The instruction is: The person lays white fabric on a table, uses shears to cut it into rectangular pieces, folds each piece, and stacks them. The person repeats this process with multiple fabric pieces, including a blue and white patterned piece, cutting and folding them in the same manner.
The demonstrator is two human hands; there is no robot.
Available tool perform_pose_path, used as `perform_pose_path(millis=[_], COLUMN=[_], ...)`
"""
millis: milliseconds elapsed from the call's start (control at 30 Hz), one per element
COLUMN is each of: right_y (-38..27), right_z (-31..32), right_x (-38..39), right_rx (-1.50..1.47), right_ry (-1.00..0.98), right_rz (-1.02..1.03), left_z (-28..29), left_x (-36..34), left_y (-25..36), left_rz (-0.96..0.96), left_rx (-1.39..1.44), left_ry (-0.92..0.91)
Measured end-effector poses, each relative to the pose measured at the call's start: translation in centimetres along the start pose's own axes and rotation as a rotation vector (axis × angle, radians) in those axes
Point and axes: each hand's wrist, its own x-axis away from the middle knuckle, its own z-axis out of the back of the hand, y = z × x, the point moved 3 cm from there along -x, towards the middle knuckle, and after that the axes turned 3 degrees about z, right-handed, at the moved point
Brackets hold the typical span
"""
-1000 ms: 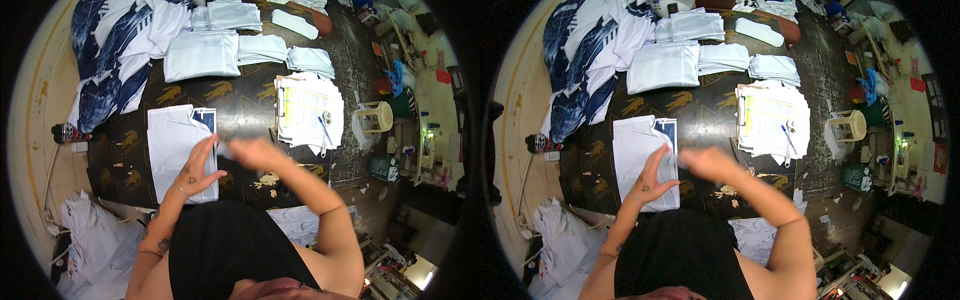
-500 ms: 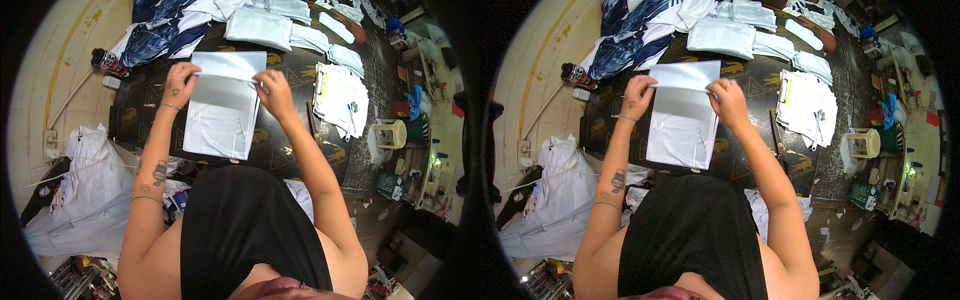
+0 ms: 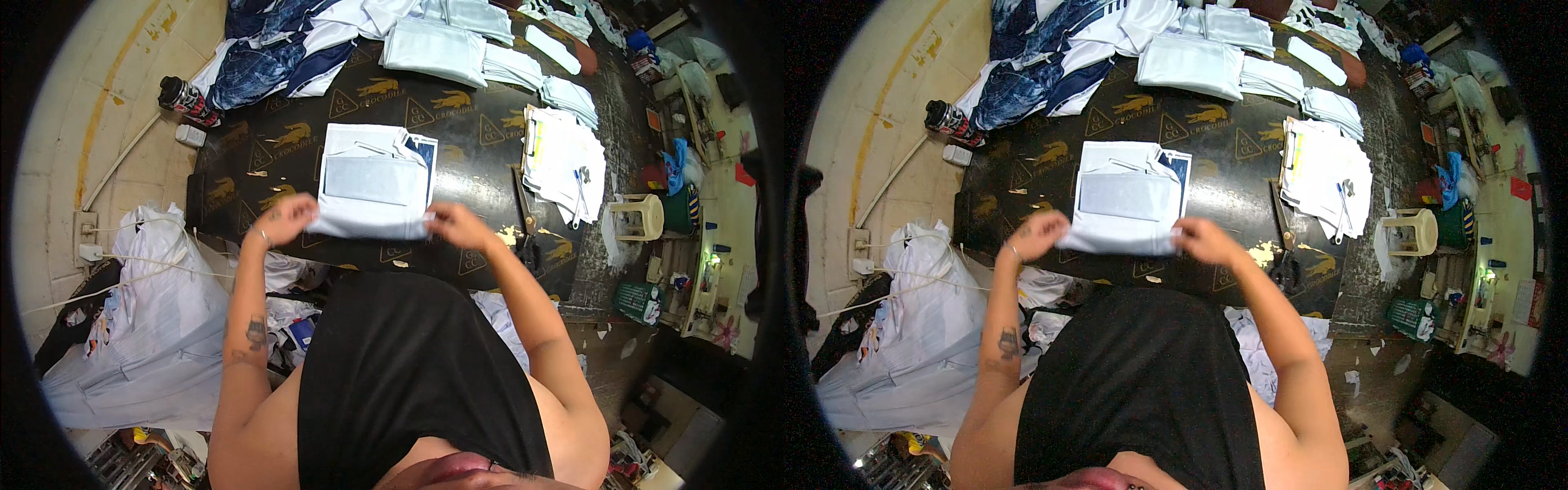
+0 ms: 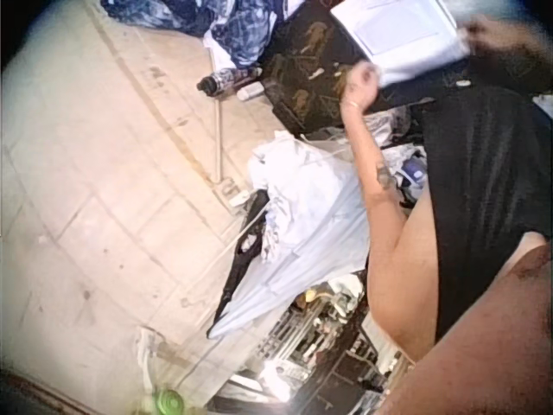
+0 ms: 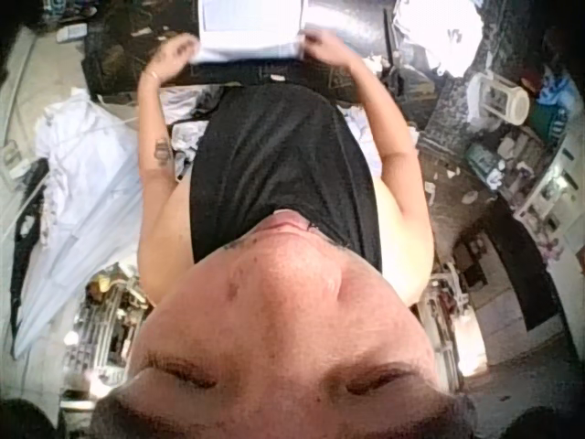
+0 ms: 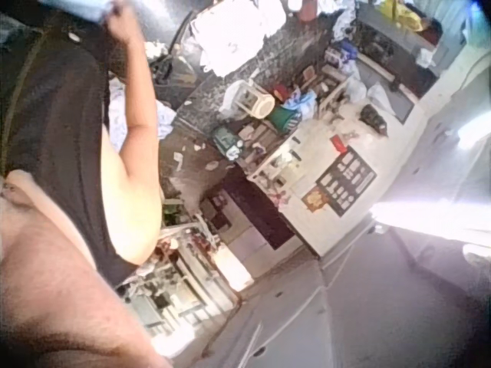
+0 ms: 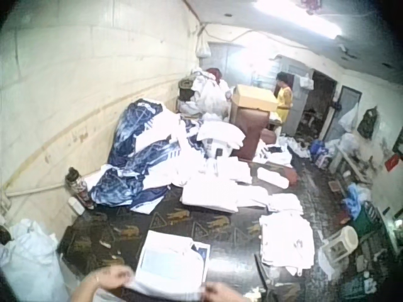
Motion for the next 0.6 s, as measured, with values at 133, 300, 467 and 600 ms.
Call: perform_pose_path(millis=[133,300,467,600], right_y=[-0.4,3.2,2.2,-3.1], right_z=[5.2,0.2,6.2,19.0], right_x=[-4.4,-9.3,-13.3,-12.9], right_rx=[0.151,0.539,-0.383,-0.502], right_ry=[0.573,0.322,0.534,0.788], right_rz=[-0.182,-0.465,-0.070,0.284], left_z=[4.2,-2.8,0.5,7.7], left_x=[-7.6,-14.1,-20.3,-24.5], left_y=[1.1,-0.6,7.9,19.5], left_rz=[-0.062,0.513,0.002,-0.553], left_rx=[0.148,-0.482,-0.021,0.074], left_ry=[0.629,0.536,0.696,0.735])
